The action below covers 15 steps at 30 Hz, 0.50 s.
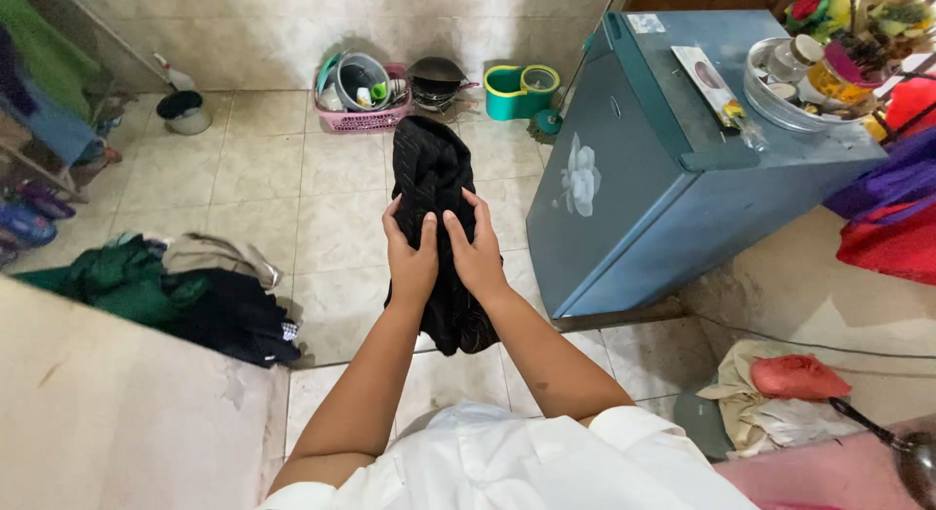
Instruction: The person picks up clothes from a bed, walks to a different room, and places them on a pile.
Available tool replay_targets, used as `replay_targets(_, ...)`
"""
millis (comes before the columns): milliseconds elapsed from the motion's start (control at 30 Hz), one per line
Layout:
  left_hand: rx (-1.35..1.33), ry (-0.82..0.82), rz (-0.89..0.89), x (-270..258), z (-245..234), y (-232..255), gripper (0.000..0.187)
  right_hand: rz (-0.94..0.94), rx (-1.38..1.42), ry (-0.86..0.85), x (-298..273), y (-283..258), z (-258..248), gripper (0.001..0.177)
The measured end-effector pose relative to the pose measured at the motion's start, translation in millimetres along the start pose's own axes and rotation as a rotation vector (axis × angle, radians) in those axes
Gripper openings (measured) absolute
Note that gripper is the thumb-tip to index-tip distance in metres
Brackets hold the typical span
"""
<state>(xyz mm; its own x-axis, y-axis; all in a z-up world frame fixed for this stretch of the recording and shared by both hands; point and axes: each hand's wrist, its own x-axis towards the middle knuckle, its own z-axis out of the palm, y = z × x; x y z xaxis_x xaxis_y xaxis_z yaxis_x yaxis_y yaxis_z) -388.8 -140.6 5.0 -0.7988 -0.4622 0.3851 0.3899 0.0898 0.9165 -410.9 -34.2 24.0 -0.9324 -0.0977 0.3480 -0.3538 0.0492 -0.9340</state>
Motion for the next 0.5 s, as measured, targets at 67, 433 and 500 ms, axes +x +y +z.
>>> replay_targets(67, 0.006, -0.013, -0.041, 17, 5, -1, 0.052, 0.027, 0.007, 0.027, 16, 9, 5, 0.048)
replay_targets(433, -0.037, 0.001, -0.064, 126, 41, -76, 0.051, 0.062, -0.008, 0.035, 138, 68, 23, 0.046)
replay_targets(500, 0.024, 0.05, -0.118, 151, 49, -77, 0.054, 0.092, 0.055, 0.008, 165, 74, 26, 0.048)
